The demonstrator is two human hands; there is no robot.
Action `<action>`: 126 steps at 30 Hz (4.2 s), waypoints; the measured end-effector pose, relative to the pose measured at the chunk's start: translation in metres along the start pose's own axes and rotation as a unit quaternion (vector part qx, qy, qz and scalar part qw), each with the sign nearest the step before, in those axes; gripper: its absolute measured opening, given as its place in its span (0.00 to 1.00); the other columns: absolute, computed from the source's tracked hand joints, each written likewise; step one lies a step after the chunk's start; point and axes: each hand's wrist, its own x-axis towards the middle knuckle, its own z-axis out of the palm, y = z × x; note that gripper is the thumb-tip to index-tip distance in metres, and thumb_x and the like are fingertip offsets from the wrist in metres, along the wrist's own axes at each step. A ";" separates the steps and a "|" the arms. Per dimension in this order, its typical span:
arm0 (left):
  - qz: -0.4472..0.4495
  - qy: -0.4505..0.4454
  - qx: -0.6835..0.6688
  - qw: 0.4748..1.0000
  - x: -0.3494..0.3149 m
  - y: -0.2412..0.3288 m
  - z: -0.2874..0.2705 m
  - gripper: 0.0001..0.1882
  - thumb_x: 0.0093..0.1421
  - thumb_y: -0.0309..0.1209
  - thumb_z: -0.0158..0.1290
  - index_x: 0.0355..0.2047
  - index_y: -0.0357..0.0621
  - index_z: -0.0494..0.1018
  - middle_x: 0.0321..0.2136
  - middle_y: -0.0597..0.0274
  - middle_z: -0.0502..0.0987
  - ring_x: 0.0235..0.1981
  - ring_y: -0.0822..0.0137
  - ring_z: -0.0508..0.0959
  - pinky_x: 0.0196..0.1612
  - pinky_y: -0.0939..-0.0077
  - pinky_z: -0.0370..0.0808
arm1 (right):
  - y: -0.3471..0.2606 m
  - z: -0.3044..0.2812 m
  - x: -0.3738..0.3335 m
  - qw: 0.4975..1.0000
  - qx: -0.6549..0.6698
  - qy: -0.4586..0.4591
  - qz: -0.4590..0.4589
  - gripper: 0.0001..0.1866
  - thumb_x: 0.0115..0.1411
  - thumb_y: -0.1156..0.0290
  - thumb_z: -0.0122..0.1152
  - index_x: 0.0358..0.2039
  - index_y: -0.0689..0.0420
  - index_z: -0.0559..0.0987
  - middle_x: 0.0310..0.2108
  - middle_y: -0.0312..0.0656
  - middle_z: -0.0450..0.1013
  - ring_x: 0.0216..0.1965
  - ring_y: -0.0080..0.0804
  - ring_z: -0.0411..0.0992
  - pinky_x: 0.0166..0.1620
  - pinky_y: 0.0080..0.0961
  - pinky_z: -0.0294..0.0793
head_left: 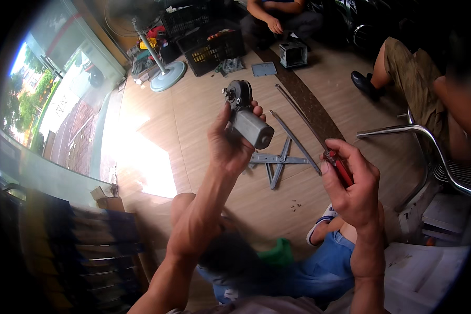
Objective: The person disassembles a small electric motor while sitting on the floor. They use a screwdriver to remove screws from the motor housing and a metal plate, then separate the components to reveal the internal copper windings.
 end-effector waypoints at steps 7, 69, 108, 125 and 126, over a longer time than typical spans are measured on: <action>0.009 0.011 0.029 0.999 0.004 -0.004 -0.003 0.25 0.67 0.39 0.52 0.54 0.28 0.64 0.44 0.42 0.76 0.48 0.53 0.79 0.56 0.60 0.79 | -0.006 0.003 0.008 0.999 -0.001 -0.012 -0.048 0.16 0.59 0.78 0.65 0.48 0.66 0.80 0.31 0.46 0.77 0.29 0.31 0.76 0.34 0.25 0.75; 0.015 0.041 0.351 0.935 -0.007 0.015 0.012 0.24 0.61 0.38 0.59 0.51 0.34 0.68 0.44 0.47 0.79 0.46 0.53 0.81 0.51 0.58 0.81 | 0.028 0.025 -0.011 0.992 0.092 -0.068 0.062 0.18 0.62 0.69 0.63 0.51 0.62 0.79 0.24 0.37 0.72 0.17 0.23 0.69 0.17 0.21 0.65; 0.036 0.039 0.386 0.921 0.000 0.015 0.006 0.20 0.64 0.34 0.54 0.49 0.29 0.72 0.45 0.42 0.79 0.44 0.53 0.83 0.50 0.58 0.81 | 0.033 0.021 -0.006 0.998 0.046 -0.015 0.050 0.13 0.63 0.69 0.63 0.46 0.61 0.81 0.24 0.40 0.76 0.19 0.19 0.71 0.21 0.18 0.66; 0.036 0.032 0.390 0.920 0.000 0.017 0.006 0.20 0.64 0.34 0.55 0.49 0.29 0.71 0.45 0.43 0.79 0.45 0.53 0.83 0.50 0.58 0.82 | 0.031 -0.002 0.010 0.751 0.509 -0.124 0.401 0.15 0.65 0.64 0.62 0.46 0.62 0.81 0.26 0.40 0.76 0.17 0.17 0.68 0.17 0.18 0.61; 0.032 0.033 0.397 0.917 -0.001 0.019 0.005 0.20 0.64 0.34 0.55 0.49 0.29 0.72 0.45 0.43 0.80 0.45 0.53 0.83 0.50 0.59 0.82 | 0.030 -0.002 0.009 0.751 0.509 -0.125 0.401 0.15 0.65 0.64 0.62 0.46 0.62 0.81 0.26 0.40 0.76 0.17 0.17 0.68 0.17 0.18 0.61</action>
